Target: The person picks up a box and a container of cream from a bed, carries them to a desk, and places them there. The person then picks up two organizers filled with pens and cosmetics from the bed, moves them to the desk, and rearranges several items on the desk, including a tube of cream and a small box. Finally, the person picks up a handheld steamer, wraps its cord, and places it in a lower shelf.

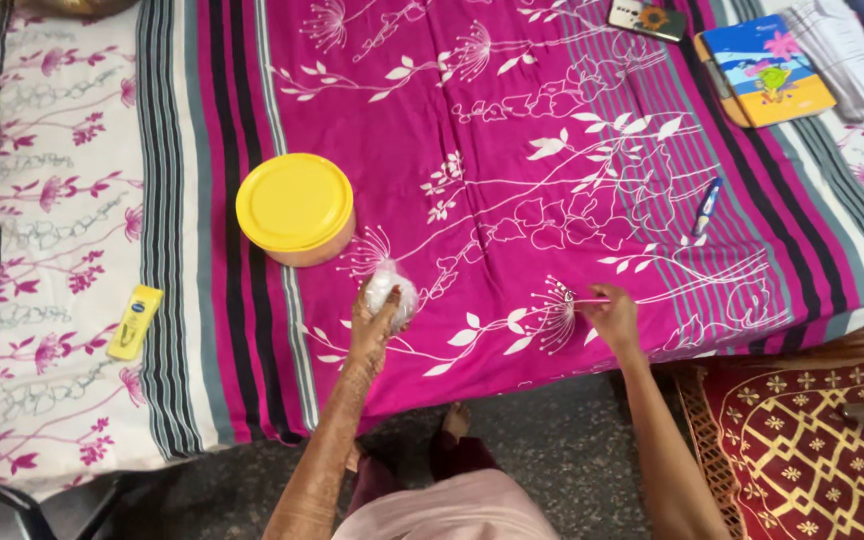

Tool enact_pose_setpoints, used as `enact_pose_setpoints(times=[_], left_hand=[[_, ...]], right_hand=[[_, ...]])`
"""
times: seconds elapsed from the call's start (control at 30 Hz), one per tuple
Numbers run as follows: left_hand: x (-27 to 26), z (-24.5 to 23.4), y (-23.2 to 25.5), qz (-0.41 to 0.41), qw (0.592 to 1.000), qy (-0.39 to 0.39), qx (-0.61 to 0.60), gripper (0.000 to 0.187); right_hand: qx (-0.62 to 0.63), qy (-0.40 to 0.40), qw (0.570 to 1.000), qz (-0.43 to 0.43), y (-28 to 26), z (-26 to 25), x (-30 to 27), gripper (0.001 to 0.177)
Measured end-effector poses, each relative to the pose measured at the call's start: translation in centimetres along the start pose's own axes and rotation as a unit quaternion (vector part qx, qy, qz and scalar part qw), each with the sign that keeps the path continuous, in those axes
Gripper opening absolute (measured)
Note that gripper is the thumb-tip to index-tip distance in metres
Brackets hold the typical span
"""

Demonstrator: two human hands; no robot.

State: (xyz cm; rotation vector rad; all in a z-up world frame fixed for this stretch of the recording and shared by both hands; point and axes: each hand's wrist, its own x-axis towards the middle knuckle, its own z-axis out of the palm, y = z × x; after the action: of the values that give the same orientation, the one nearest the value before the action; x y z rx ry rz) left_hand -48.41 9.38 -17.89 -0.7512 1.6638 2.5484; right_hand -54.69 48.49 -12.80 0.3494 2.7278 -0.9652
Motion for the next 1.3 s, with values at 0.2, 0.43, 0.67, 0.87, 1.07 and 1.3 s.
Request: enact_pose_setpoints(times=[0.2,0.43,0.67,0.87,1.07,1.3], left_hand=[[0.1,-1.6,-2.0,-0.009,0.999,0.015,-0.041,0.061],[-0.4,-3.7,-2.3,-0.057,0.992,0.041,-0.105,0.08],[-1.3,-3.5,-2.8,-0.088,0.986,0.081,-0.116,0.096],[-2.9,-0.6,-0.5,-0.112,0.989,0.064,-0.074,0.086],[-1.9,-0.8,-0.7,-0.091,0.975,-0.009,-0.202,0.08],[-4.5,0.4,6.7,-0.024,0.835,-0.153,-0.528,0.064]], right_hand=[[-0.031,0.045,0.986,-0.158,-0.2,4.1,1.0,0.058],[-0.083,0.095,0.978,-0.165,-1.0,5.6,2.2,0.015],[-0.156,0.068,0.976,-0.138,-2.8,5.3,3.1,0.012],[0.101,0.027,0.994,0.023,-5.5,5.7,3.8,0.017],[0.371,-0.09,0.919,-0.101,-10.6,7.7,2.5,0.017],[0.355,-0.208,0.873,-0.263,-24.7,8.0,-7.3,0.015]])
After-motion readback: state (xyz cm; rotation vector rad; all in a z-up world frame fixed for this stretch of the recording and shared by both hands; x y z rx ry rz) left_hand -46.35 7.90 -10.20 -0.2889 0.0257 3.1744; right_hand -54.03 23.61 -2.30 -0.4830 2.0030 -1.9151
